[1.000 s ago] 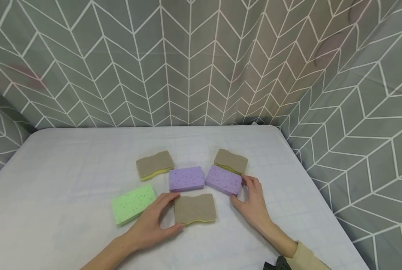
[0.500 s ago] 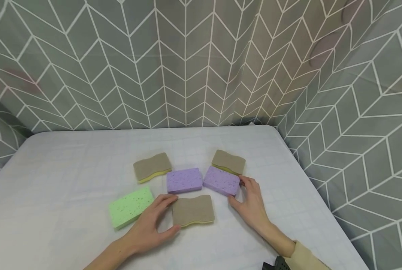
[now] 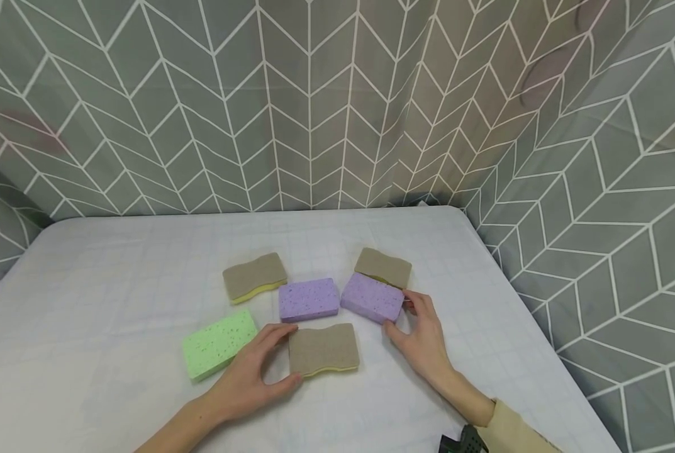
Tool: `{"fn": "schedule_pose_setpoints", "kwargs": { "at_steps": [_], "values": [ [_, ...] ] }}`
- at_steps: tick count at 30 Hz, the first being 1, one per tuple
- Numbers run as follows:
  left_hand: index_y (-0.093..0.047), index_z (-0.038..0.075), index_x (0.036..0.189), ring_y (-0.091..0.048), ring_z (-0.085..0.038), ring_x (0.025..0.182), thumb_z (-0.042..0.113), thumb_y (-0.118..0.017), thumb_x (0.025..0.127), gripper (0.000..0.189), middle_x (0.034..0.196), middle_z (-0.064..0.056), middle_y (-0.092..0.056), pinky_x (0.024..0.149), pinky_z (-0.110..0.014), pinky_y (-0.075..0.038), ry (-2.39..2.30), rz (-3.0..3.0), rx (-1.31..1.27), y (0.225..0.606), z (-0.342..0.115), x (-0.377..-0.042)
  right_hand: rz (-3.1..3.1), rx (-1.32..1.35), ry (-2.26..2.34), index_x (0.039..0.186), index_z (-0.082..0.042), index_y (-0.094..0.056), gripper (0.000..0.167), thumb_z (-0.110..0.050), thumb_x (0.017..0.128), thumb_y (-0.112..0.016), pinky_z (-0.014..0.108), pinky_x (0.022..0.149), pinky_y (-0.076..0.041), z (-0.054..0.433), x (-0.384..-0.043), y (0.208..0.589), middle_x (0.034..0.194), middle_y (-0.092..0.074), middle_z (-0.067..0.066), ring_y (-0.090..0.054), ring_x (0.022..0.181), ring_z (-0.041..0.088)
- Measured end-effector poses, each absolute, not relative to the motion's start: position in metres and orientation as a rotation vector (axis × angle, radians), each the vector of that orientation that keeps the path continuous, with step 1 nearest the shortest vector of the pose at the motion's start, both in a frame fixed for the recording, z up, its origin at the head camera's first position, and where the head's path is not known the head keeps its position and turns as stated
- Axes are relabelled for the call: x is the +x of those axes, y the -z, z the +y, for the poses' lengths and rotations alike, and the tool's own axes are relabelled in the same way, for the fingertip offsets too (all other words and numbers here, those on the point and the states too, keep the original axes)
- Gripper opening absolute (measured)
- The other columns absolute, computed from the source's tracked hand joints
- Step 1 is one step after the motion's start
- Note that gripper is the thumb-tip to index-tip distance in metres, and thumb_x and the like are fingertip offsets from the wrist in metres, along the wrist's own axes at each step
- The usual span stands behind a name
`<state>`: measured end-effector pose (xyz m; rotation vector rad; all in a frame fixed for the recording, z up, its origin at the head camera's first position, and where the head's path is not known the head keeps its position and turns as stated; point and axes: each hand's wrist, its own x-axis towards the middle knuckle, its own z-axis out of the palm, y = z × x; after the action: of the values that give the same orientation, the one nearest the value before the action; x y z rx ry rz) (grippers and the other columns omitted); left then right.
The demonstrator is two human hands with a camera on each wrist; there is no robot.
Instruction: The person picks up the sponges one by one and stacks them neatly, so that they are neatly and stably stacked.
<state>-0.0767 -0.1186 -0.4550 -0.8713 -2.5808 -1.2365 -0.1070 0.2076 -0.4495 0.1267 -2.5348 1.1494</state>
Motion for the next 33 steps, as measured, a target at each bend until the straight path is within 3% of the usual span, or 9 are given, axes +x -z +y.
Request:
{"fn": "schedule_pose_setpoints", "kwargs": {
  "at_steps": [7,18,27,33],
  "values": [
    [-0.051,0.01,0.142,-0.056,-0.014,0.125,0.031,-0.084,0.079,0.074,0.132,0.011,-0.057,0.11,-0.025,-0.044,1.236,-2.576,-0.871,0.456,-0.119,-0.077,-2.45,0.138,-1.197,0.13,-0.004,-0.058,0.062,-0.008,0.074,-0.082,0.029,0.093,-0.044,0.207,-0.106,0.45,0.119,-0.058,0.007,-0.06,0.106,0.024],
    [-0.051,0.009,0.142,-0.056,-0.014,0.124,0.031,-0.085,0.079,0.075,0.132,0.01,-0.058,0.11,-0.021,-0.043,1.241,-2.567,-0.88,0.457,-0.119,-0.079,-2.377,0.343,-1.269,0.134,-0.012,-0.058,0.067,-0.003,0.072,-0.081,0.031,0.095,-0.044,0.206,-0.101,0.447,0.124,-0.059,-0.002,-0.057,0.109,0.02],
    [-0.052,0.008,0.141,-0.059,-0.016,0.122,0.028,-0.087,0.077,0.075,0.13,0.008,-0.06,0.11,-0.011,-0.036,1.257,-2.52,-0.902,0.458,-0.119,-0.081,-2.318,0.55,-1.305,0.134,0.001,-0.056,0.072,0.008,0.066,-0.081,0.029,0.092,-0.048,0.204,-0.099,0.447,0.125,-0.059,0.015,-0.056,0.107,0.024],
    [-0.052,0.009,0.141,-0.059,-0.014,0.121,0.03,-0.087,0.077,0.076,0.131,0.009,-0.06,0.11,-0.012,-0.038,1.267,-2.546,-0.884,0.459,-0.119,-0.08,-2.312,0.678,-1.311,0.137,-0.003,-0.055,0.073,0.002,0.068,-0.082,0.025,0.094,-0.05,0.204,-0.095,0.446,0.128,-0.06,0.009,-0.058,0.11,0.016]
  ]
}}
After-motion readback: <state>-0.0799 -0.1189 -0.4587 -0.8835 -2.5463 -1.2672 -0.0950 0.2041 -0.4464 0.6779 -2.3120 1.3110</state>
